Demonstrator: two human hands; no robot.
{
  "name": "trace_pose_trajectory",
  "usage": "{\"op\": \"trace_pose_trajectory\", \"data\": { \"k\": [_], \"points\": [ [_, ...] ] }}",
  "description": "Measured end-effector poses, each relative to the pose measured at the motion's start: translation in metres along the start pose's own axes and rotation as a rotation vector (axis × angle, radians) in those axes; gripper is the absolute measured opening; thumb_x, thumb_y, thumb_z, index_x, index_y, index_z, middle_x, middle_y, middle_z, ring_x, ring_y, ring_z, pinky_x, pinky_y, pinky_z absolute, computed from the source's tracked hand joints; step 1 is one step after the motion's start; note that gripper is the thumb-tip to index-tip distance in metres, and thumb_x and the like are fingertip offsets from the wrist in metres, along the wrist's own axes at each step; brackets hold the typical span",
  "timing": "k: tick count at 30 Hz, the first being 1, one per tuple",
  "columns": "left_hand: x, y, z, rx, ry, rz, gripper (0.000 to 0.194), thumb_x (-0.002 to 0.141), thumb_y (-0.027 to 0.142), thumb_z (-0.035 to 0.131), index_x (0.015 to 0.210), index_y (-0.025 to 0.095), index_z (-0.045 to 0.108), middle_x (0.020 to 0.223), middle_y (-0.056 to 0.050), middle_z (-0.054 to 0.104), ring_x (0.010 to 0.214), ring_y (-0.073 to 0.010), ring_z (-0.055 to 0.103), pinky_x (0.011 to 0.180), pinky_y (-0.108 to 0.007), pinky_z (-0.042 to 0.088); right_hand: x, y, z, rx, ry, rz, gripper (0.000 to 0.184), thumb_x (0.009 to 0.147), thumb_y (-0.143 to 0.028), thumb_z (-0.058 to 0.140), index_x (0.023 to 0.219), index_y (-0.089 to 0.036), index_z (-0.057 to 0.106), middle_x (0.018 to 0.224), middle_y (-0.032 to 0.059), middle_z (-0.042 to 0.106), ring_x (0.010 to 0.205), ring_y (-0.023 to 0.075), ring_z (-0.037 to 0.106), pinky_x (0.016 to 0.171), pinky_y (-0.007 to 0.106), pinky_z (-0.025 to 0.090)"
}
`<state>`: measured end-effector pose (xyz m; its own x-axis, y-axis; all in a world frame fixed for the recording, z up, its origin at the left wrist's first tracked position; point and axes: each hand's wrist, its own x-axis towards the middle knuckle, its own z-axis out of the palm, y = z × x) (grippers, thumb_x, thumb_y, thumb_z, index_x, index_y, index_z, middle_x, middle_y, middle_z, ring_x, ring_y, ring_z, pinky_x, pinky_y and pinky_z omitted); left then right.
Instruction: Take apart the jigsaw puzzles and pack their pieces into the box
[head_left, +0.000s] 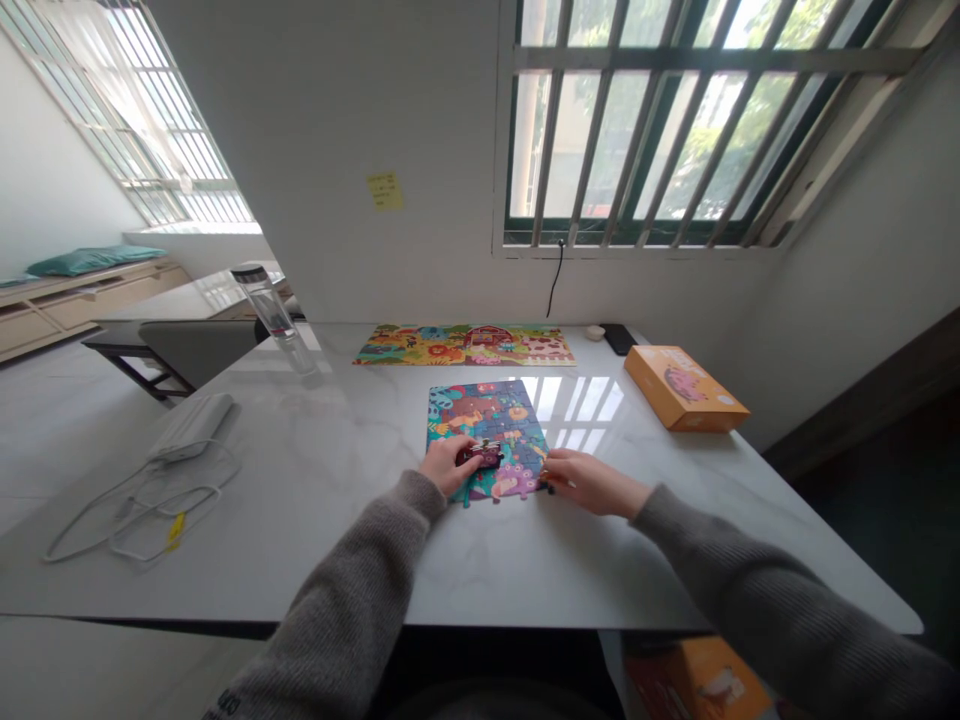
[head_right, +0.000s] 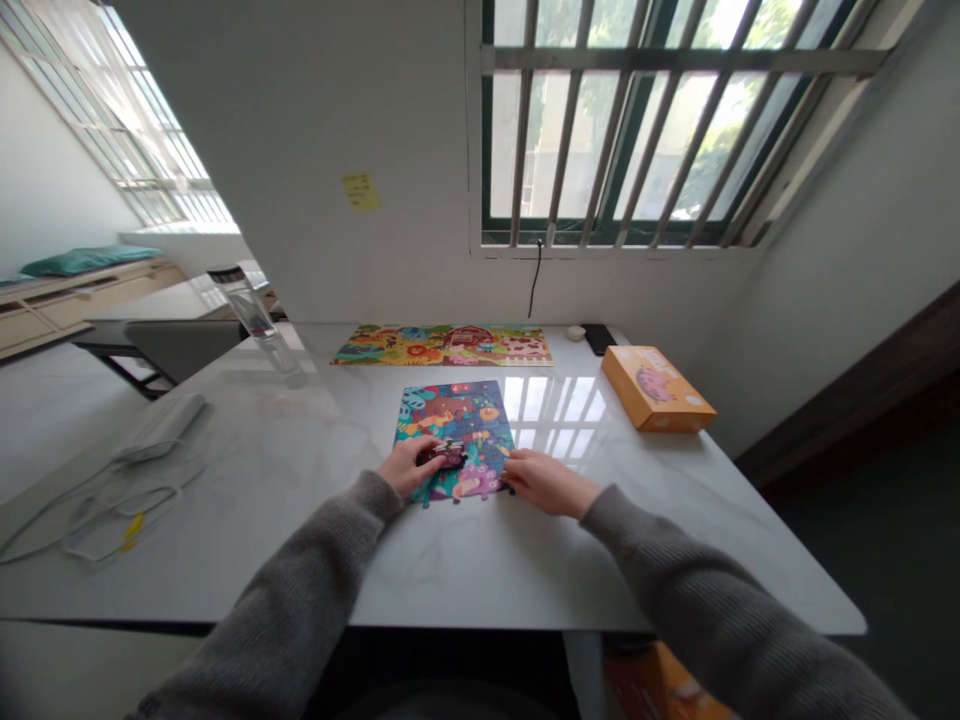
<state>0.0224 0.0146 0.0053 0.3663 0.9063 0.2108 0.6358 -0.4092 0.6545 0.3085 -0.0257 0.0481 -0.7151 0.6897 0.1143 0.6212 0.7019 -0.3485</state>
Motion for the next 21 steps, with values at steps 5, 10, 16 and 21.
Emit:
{"op": "trace_pose_trajectory", "data": {
  "k": [5,10,16,21],
  "points": [
    [0.000,0.000,-0.001,0.005,-0.001,0.009,0.018,0.084,0.031,0.062,0.087,0.015,0.070,0.070,-0.001,0.061,0.066,-0.0141,0.051,0.063,-0.025,0.037,0.024,-0.001,-0.003,0.256,0.233,0.091,0.030,0.100,-0.031,0.044,0.112,-0.019,0.069,0.087,0.0050,0.067,0.069,0.0146,0.059,0.066,0.027,0.050],
    [0.001,-0.003,0.000,-0.002,-0.010,0.031,0.020,0.085,0.033,0.062,0.088,0.015,0.068,0.067,0.001,0.058,0.064,-0.0137,0.050,0.061,-0.024,0.036,0.055,-0.023,0.020,0.147,0.415,-0.055,0.040,0.102,-0.024,0.038,0.140,-0.027,0.052,0.112,0.0098,0.058,0.092,0.0184,0.060,0.081,0.032,0.053],
    [0.002,-0.008,0.002,-0.011,-0.020,0.054,0.022,0.085,0.035,0.062,0.076,0.015,0.063,0.057,0.004,0.048,0.055,-0.0114,0.043,0.055,-0.023,0.030,0.068,-0.027,0.045,-0.200,0.316,-0.147,0.070,0.087,-0.026,0.066,0.150,-0.031,0.036,0.128,0.0140,0.047,0.106,0.0280,0.055,0.088,0.044,0.054],
    [0.001,-0.006,0.001,-0.032,-0.028,0.051,0.012,0.085,0.026,0.060,0.087,0.015,0.066,0.059,0.004,0.053,0.056,-0.0115,0.047,0.057,-0.023,0.033,0.062,-0.024,0.047,-0.214,0.319,-0.135,0.069,0.091,-0.011,0.050,0.153,-0.032,0.030,0.131,0.0138,0.044,0.114,0.0276,0.052,0.096,0.046,0.051]
  ]
}}
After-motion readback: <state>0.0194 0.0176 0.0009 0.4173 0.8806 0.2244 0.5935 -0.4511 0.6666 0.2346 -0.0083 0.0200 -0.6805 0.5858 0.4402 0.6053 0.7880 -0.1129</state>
